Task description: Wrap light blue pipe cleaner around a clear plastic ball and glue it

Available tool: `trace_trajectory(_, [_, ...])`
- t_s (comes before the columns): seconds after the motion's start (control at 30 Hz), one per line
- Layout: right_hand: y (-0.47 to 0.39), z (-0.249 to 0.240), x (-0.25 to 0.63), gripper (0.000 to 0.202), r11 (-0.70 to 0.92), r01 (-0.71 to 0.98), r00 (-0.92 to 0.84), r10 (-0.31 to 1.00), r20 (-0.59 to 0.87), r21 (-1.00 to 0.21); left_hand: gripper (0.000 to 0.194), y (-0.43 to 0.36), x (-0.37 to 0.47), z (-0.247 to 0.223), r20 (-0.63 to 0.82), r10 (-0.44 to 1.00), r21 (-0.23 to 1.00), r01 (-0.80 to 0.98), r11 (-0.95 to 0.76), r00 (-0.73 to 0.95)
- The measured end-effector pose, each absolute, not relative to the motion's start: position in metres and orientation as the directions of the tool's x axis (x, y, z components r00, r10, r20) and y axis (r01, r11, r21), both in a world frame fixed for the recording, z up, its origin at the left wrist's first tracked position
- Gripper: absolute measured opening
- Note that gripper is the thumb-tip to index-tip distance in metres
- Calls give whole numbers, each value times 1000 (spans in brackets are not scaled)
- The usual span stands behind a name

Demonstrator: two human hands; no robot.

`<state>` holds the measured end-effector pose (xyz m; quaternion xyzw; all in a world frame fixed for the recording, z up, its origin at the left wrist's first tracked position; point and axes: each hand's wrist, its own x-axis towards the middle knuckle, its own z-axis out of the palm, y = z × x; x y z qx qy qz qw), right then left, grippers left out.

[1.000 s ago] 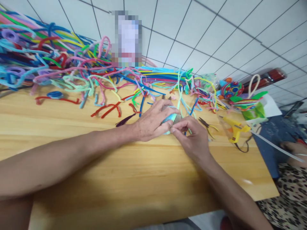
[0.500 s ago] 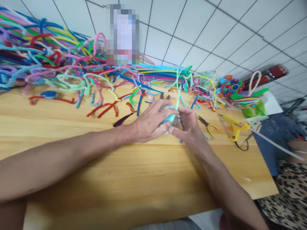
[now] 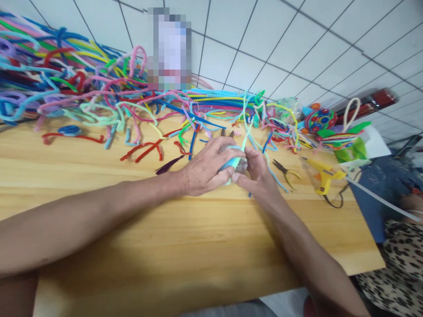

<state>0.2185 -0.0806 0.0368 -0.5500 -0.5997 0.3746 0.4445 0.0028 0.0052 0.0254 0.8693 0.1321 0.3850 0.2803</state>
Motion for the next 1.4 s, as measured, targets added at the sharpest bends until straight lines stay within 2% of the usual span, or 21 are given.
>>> trace_trajectory(0.1, [-78,44,220,67,36,200,-21,999,33,-979,40,5,2,27,592,430,579,12,-815,682])
trace_trajectory(0.2, [-75,51,220,56,-61,31,38,997,-60,-998,40,5,1,27,592,411,574,-4,-819,693])
trace_trajectory(0.33, [-75,53,211,43,-78,-140,130,987,-97,-987,36,2,2,26,628,416,577,-35,-816,658])
trace_trajectory(0.47, [-76,56,206,40,-69,-214,140,985,-100,-974,35,-2,3,26,647,415,560,-30,-828,640])
trace_trajectory(0.7, [-75,60,204,44,-153,-329,46,983,-178,-932,39,-3,0,31,633,381,539,-31,-842,674])
trace_trajectory(0.9, [-73,59,205,31,-137,-347,32,987,-157,-928,42,-3,-1,33,630,365,524,-28,-851,685])
trace_trajectory(1.2, [-75,54,199,39,-66,-242,161,981,-107,-968,50,-2,0,26,668,369,514,-42,-857,646])
trace_trajectory(1.4, [-77,52,197,39,-30,-185,185,981,-64,-982,50,-4,-1,32,615,419,572,-12,-820,668])
